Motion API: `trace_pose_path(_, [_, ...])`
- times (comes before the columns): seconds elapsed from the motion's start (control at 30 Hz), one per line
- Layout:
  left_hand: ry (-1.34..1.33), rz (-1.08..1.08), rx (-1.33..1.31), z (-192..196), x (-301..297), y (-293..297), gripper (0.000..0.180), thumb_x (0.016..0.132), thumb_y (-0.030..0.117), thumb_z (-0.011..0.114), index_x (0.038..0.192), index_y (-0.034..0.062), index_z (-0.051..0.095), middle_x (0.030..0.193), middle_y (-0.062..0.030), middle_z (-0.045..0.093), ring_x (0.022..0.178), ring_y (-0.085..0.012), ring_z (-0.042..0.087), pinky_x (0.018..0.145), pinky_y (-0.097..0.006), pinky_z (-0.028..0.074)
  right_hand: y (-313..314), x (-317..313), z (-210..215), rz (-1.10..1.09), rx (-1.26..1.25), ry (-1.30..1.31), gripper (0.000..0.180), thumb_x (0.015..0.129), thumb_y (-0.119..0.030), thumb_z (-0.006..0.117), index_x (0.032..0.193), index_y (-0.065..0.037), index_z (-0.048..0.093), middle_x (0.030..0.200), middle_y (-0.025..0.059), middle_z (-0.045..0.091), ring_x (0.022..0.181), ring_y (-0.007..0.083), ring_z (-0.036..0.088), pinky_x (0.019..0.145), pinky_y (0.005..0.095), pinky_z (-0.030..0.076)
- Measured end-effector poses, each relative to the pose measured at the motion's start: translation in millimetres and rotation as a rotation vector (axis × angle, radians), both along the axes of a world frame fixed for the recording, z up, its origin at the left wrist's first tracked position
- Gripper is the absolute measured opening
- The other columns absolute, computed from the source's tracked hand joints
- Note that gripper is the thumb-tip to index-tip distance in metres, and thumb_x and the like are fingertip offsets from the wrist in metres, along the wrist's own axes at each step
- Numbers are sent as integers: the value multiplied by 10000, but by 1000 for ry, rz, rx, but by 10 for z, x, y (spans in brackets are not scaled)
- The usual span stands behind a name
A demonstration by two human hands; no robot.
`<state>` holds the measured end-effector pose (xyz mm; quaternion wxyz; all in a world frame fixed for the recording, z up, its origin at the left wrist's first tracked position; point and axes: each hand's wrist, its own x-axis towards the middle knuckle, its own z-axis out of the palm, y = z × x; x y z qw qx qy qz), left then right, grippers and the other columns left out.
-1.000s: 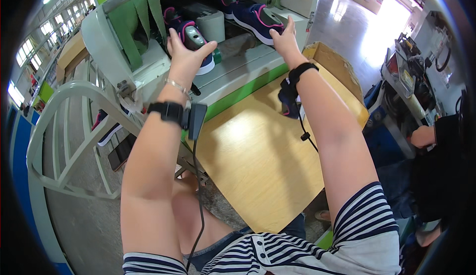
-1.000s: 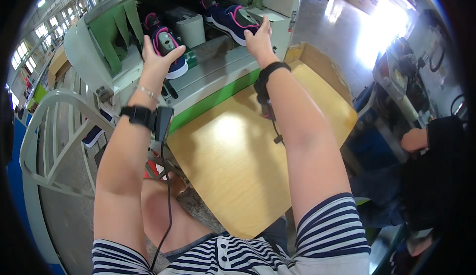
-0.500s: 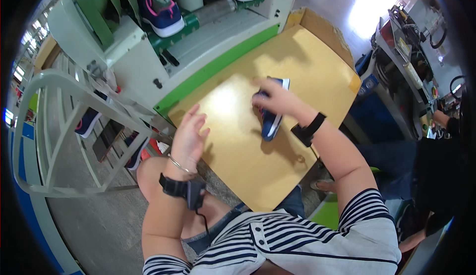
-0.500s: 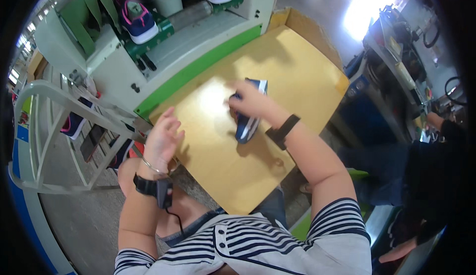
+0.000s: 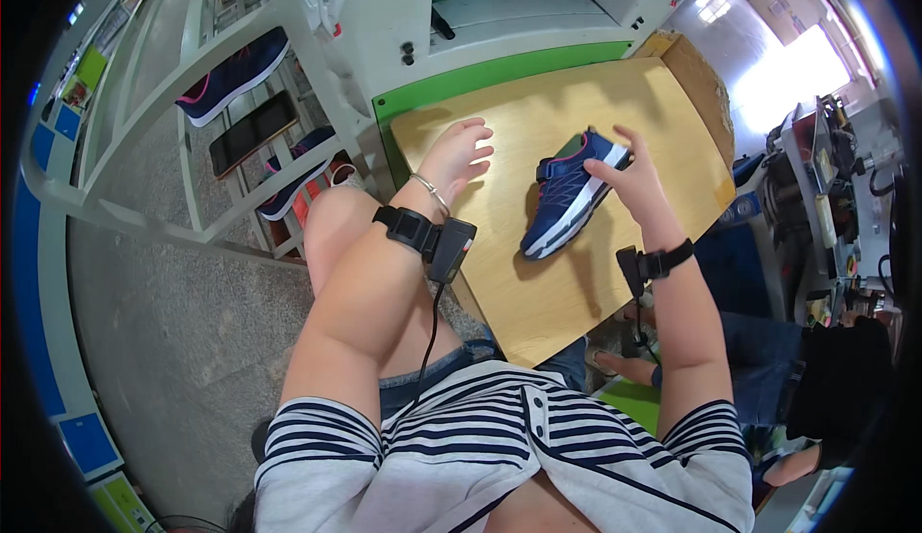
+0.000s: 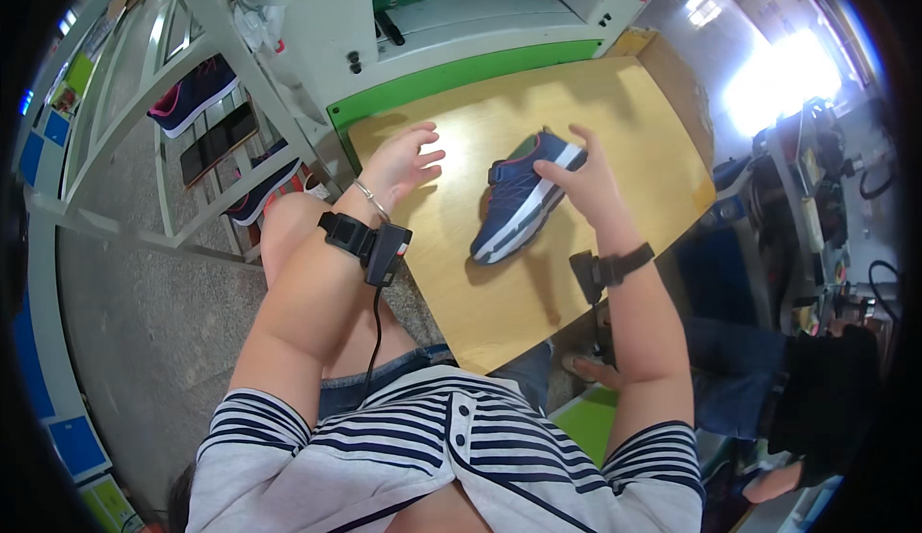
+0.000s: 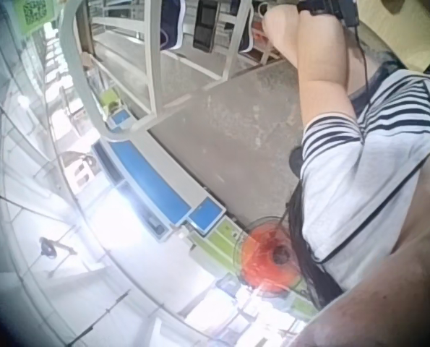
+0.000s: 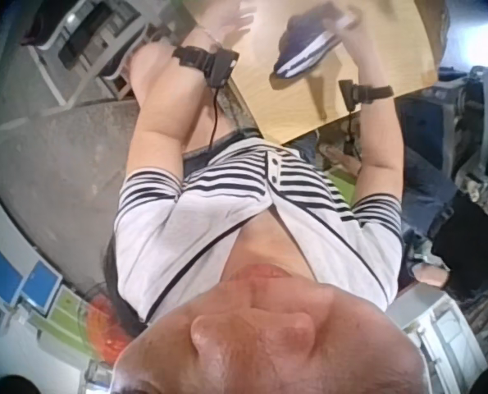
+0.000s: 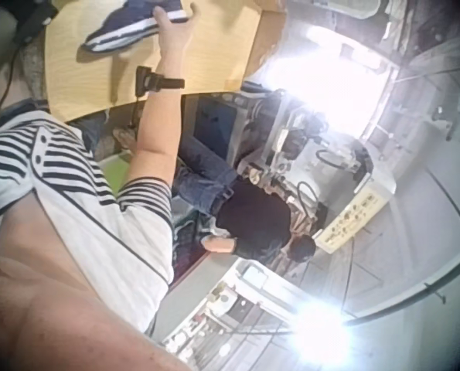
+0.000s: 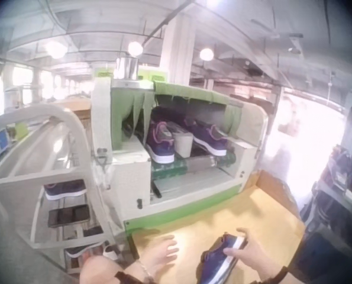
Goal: Placing finished shoes onto a conveyor belt of a drying or cooling machine.
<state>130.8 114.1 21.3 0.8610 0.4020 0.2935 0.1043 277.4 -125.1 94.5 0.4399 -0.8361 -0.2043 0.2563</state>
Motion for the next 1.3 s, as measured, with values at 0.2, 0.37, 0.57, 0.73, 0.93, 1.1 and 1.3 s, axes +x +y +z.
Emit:
trace_pose_path(0.2, [71,172,877,-12,-107,-76,464,874,152,652,1318,56,558,1505,-181,328,1201,-311,550,960,-410,500,-127,-819,133,-76,217,-1071,927,737,-161,871,1491,-4,355,1299,213,449,1213,328,471,1012,421,426])
trace_pose_path(0.37, [84,217,1166,14,-170,-86,404,865,149,650,1259,84,590,1547,-210,239,1134,-341,586,960,-409,511,-500,-1173,-541,-343,217,-894,798,768,-178,859,1389,34,406,1305,217,399,1208,343,442,1056,435,363])
trace_pose_path(0.57, [81,179,1077,-10,-111,-130,389,850,143,646,1229,75,595,1538,-246,232,1236,-401,512,997,-433,487,-1058,-1312,-669,-283,48,-454,618,822,-228,822,1232,33,440,1199,191,453,1163,319,461,1030,423,368])
trace_pose_path(0.73, [59,192,1015,-104,-31,-229,364,834,132,641,1188,57,598,1517,-303,240,1386,-465,378,1094,-456,416,-539,-1615,-192,95,124,-844,371,823,-147,780,1135,-24,621,1038,138,577,1001,334,550,954,414,411])
trace_pose_path(0.93, [35,238,1112,-109,-35,-295,367,836,135,653,1195,66,615,1513,-292,245,1385,-432,347,1076,-419,418,355,-2156,2,394,275,-862,347,800,-228,798,1086,-68,683,980,71,604,948,280,545,854,402,396])
trace_pose_path(1.1, [81,247,1155,-14,-78,-260,374,828,148,640,1189,61,601,1521,-320,242,1339,-497,422,1079,-474,415,517,-2147,21,430,225,-788,344,783,-289,805,1021,-78,674,954,51,598,932,269,537,849,384,365])
trace_pose_path(1.3, [139,223,1181,103,-99,-234,409,830,170,646,1226,78,604,1556,-296,219,1304,-485,468,1049,-483,440,614,-2094,47,479,239,-853,379,727,-347,830,943,-89,655,903,41,584,896,262,534,841,399,351])
